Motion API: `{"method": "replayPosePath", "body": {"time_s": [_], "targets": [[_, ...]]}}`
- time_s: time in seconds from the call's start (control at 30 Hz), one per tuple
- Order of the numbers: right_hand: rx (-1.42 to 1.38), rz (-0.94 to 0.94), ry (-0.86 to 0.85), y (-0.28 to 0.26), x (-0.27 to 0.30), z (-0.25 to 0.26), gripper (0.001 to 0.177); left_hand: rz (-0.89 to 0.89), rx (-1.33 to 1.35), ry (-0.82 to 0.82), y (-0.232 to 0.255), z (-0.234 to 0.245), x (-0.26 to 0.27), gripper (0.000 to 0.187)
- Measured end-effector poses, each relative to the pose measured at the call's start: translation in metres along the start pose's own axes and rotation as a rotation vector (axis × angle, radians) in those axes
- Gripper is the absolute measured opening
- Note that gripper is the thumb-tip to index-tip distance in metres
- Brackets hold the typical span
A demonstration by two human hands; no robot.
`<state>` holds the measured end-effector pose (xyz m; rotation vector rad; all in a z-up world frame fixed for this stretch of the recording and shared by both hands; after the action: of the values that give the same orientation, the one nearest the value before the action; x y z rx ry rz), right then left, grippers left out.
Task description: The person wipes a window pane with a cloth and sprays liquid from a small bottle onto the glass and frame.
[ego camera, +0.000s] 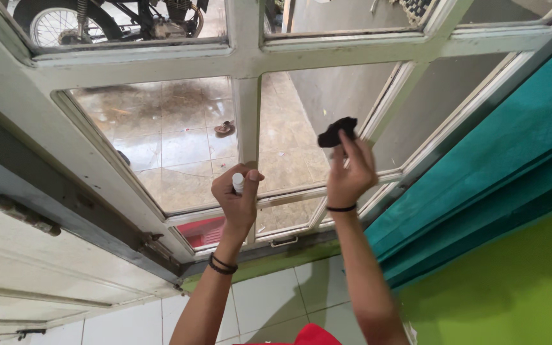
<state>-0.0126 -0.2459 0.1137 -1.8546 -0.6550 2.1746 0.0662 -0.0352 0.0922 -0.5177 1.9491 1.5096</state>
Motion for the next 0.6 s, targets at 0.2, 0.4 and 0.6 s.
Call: {"method": "replayPosePath", "body": {"time_s": [0.2, 0.4, 0.6], "targets": [[-0.248, -0.132, 0.010, -0.034, 0.024, -0.042, 0.029, 0.001, 0.031, 0.013, -0.001, 0.004, -0.003, 0.036], [-0.338, -0.164, -0.104, -0.099, 0.020, -0.047, 0.030, 0.033, 0.016, 0.034, -0.002, 0.013, 0.004, 0.036], [-0.288, -0.071, -0.193, -0.105, 0.015, -0.037, 0.030, 0.010, 0.038, 0.048, 0.004, 0.020, 0.009, 0.035]]}}
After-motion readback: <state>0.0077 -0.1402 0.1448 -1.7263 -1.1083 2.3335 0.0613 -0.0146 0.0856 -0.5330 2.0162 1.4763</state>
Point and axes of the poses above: each hand's wrist, its own x-axis away from the middle knuckle, its own z-axis out of the back of the hand, y = z × x, the point moved 4 cm from there along -x, towards the middle knuckle, and after that the axes turned 2 degrees about x, right-handed, at the moved point
